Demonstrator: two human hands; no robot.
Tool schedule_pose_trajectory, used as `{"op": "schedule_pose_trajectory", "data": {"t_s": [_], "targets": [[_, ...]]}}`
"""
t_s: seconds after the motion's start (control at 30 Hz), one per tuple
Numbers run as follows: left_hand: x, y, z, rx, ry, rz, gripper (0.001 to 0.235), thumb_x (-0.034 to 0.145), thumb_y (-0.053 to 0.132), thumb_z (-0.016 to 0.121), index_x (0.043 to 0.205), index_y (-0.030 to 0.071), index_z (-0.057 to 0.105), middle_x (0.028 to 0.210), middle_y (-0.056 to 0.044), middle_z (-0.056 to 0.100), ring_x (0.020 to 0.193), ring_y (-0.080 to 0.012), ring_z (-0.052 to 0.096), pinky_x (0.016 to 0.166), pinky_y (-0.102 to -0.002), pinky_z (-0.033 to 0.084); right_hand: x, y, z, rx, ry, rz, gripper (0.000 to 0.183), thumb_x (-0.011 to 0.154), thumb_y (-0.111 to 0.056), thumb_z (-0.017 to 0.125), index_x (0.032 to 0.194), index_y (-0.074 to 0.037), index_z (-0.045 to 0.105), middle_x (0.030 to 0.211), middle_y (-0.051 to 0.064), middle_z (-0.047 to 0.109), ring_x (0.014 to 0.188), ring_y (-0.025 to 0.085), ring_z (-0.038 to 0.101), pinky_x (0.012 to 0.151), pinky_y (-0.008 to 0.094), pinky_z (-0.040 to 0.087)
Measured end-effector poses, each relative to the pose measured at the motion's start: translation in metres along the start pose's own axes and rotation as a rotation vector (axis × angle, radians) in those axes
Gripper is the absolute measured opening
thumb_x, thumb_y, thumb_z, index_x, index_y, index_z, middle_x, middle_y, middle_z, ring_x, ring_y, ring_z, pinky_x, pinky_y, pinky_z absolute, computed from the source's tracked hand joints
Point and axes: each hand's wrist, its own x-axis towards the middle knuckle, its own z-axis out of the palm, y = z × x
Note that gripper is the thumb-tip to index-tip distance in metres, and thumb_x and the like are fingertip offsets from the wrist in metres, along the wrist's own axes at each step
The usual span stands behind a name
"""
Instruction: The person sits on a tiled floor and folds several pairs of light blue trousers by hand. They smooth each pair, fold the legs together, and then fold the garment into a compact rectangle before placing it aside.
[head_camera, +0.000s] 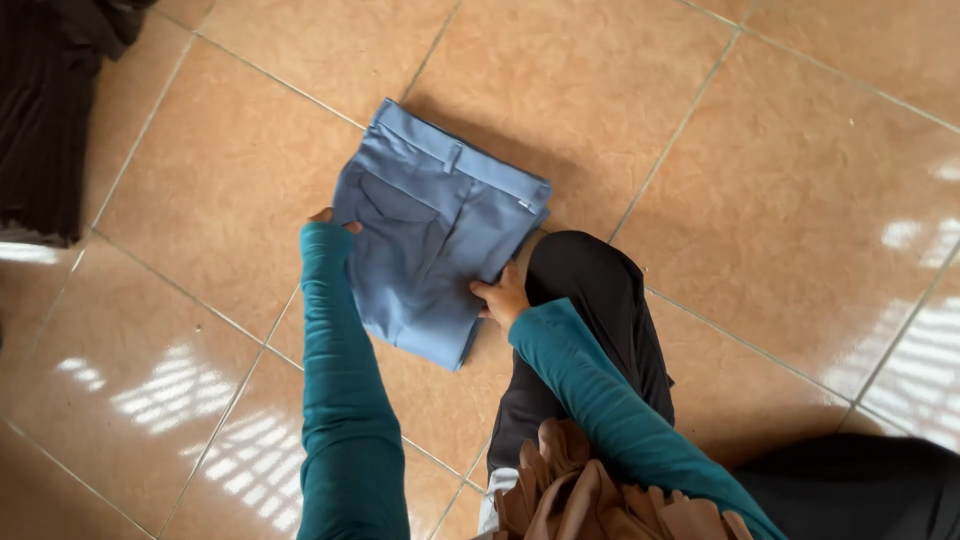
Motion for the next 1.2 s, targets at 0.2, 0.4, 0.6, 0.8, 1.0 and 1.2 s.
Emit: {"op": "schedule_pose_trajectory", "data": {"t_s": [0.2,0.4,0.6,0.8,1.0,1.2], "targets": [[-0.08,0.112,-0.038,0.307,-0.049,-0.27,0.102,0.072,0.049,0.081,0.157,0.032,0.027,0.145,-0.016,0.057,0.134,-0.0359,0.054,0.11,-0.053,0.045,0.036,0.022,-0.016,-0.286,-0.014,-0.116,0.1,0.09,-0.013,0.076,0.166,-0.016,0.012,0.169,0.019,0.02,0.15,0.043,0.032,0.113,0.057,0.044],[-0.102,0.227,-0.019,0.234,0.058,-0.176,0.091,0.094,0.032,0.067,0.164,0.033,0.008,0.173,-0.004,0.014,0.158,-0.0295,0.014,0.123,-0.063,0.007,0.024,-0.055,-0.054,-0.487,0.062,-0.387,0.087,0.098,-0.022,0.062,0.163,0.0,0.008,0.164,0.035,0.019,0.145,0.047,0.038,0.119,0.052,0.042],[-0.118,0.328,0.12,0.338,0.555,0.339,0.063,0.093,0.056,0.067,0.147,0.027,0.055,0.155,-0.007,0.051,0.149,-0.0301,0.035,0.12,-0.058,0.018,0.051,-0.104,-0.13,-1.058,0.435,-0.579,0.069,0.111,-0.044,0.042,0.168,-0.03,0.006,0.172,0.01,0.017,0.158,0.034,0.016,0.122,0.067,0.022],[-0.21,0.413,0.153,0.524,0.012,0.246,0.067,0.105,0.068,0.016,0.164,0.038,0.012,0.173,0.002,0.003,0.158,-0.0307,-0.008,0.123,-0.06,-0.016,0.089,-0.05,-0.193,-1.293,0.589,-0.531,0.073,0.108,-0.054,0.043,0.168,-0.025,0.012,0.174,0.01,0.012,0.16,0.032,0.0,0.124,0.067,-0.007],[-0.193,0.414,0.162,0.664,-0.189,0.141,0.074,0.101,0.073,0.008,0.164,0.034,0.008,0.172,0.002,-0.005,0.156,-0.0313,-0.015,0.118,-0.061,-0.023,0.084,-0.054,-0.193,-1.221,0.551,-0.472,0.074,0.107,-0.06,0.039,0.167,-0.024,0.012,0.174,0.007,0.01,0.16,0.03,-0.003,0.125,0.064,-0.01],[-0.218,0.471,0.213,0.725,-0.138,0.335,0.069,0.104,0.069,0.012,0.164,0.036,0.013,0.173,-0.002,0.01,0.158,-0.0326,-0.004,0.121,-0.058,-0.016,0.057,-0.063,-0.262,-1.213,0.678,-0.341,0.075,0.105,-0.06,0.041,0.167,-0.024,0.017,0.174,0.007,0.014,0.16,0.028,0.003,0.125,0.064,-0.007]]}}
